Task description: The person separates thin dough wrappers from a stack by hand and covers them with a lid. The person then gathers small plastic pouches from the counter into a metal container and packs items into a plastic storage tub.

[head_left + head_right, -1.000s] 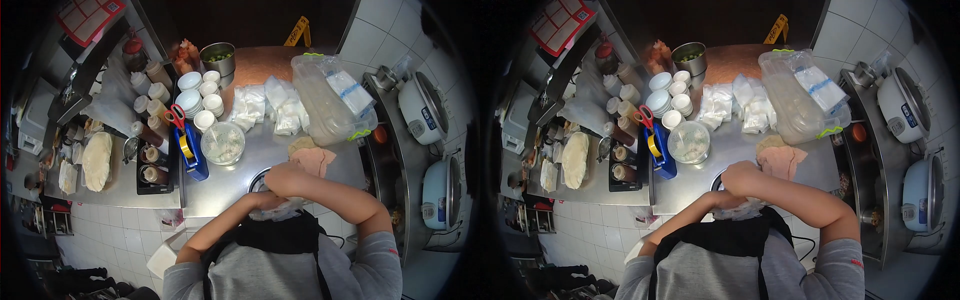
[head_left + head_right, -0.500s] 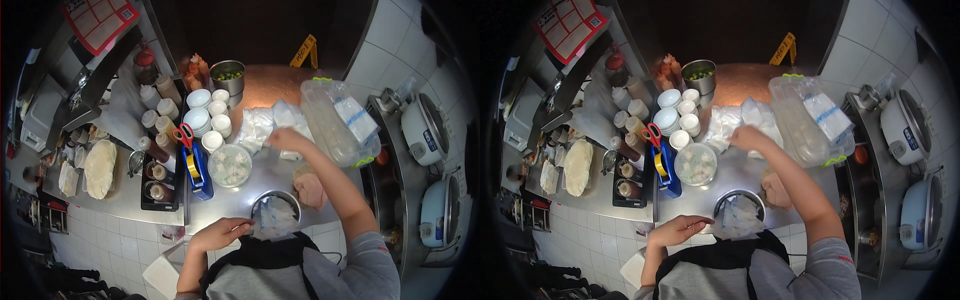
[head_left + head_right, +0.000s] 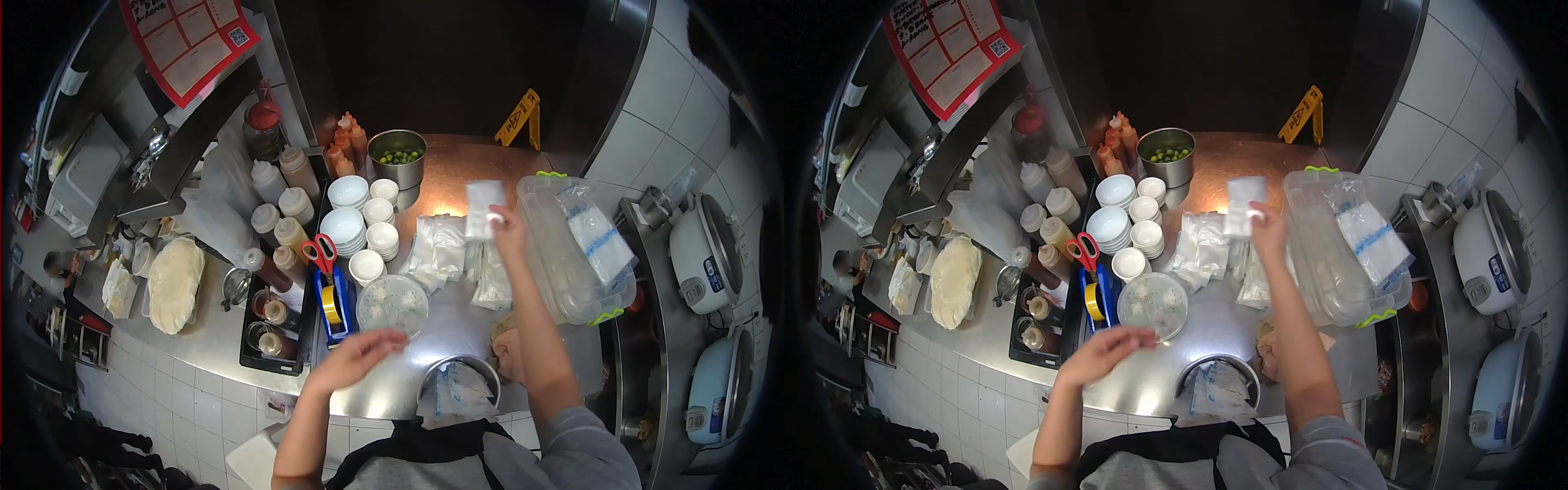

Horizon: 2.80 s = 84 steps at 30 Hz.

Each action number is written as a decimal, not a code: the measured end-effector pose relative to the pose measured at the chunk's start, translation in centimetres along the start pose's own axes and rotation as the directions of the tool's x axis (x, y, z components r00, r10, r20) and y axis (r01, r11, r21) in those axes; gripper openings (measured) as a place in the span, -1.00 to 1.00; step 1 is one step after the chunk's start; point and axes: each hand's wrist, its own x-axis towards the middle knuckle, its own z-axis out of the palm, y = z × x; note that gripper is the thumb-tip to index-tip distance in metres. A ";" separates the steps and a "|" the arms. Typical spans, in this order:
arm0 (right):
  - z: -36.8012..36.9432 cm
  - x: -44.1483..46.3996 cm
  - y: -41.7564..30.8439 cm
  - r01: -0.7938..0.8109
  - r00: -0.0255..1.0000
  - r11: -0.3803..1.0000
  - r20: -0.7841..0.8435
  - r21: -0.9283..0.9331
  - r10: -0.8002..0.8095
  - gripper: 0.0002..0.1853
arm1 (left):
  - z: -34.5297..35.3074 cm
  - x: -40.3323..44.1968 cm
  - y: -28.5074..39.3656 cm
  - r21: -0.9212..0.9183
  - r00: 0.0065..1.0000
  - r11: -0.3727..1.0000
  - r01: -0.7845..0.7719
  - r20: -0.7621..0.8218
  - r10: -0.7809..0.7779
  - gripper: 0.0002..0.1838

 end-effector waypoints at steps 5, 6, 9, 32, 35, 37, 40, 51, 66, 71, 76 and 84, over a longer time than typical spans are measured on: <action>5.8 -5.7 3.2 -0.145 0.955 0.879 0.167 -0.455 0.244 -0.58 | -1.2 14.3 -2.6 0.066 0.954 0.995 -0.069 -0.287 0.085 -0.59; 6.7 -6.4 2.7 -0.197 0.960 0.857 0.085 -0.477 0.268 -0.51 | -1.2 17.4 -4.2 0.163 0.933 0.986 -0.011 -0.352 0.069 -0.56; 8.1 -7.0 2.4 -0.425 0.899 0.809 -0.089 -0.405 0.428 -0.35 | -0.5 24.6 -6.8 0.373 0.890 0.901 0.220 -0.455 -0.029 -0.45; -4.6 -6.2 -1.6 -0.619 0.779 0.114 0.589 0.777 0.213 -0.47 | 1.3 29.8 -10.2 0.585 0.892 0.685 0.434 -0.383 -0.239 -0.26; -5.2 -6.9 -1.6 -0.604 0.790 0.307 0.501 0.736 0.354 -0.44 | 0.8 29.2 -9.1 0.296 0.944 0.905 0.307 -0.218 -0.249 -0.35; -4.9 -7.4 -2.9 -0.593 0.804 0.476 0.449 0.649 0.390 -0.43 | 2.0 26.3 -6.2 -0.101 0.976 0.975 0.197 -0.079 -0.205 -0.44; -4.0 -7.9 -4.6 -0.500 0.837 0.736 0.472 0.456 0.276 -0.38 | 3.4 22.4 -2.9 -0.600 0.976 0.770 0.216 0.160 -0.148 -0.48; -4.8 -13.5 -10.3 -0.507 0.850 0.519 0.498 0.688 0.171 -0.20 | 8.3 14.8 0.7 -0.662 0.841 0.597 -0.454 -0.539 0.042 -0.66; -15.5 -17.7 -12.8 -0.467 0.884 0.559 0.381 0.685 0.271 -0.51 | 12.4 9.4 -7.0 0.331 0.876 0.943 0.046 0.440 -0.197 -0.54; -14.3 -18.6 -12.6 -0.594 0.776 0.690 0.520 0.414 0.356 -0.45 | 14.3 10.6 -10.4 0.453 0.870 0.827 -0.333 0.486 0.084 -0.34; -13.3 -19.6 -12.8 -0.188 0.845 0.981 0.503 -0.038 0.181 -0.43 | 16.7 6.9 -10.2 0.467 0.838 0.884 0.029 0.470 -0.276 -0.23; -8.2 -23.5 -13.5 0.590 0.443 0.771 0.895 -0.239 -0.062 -0.50 | 13.7 0.3 1.0 0.446 0.842 0.892 -0.078 0.509 -0.181 -0.39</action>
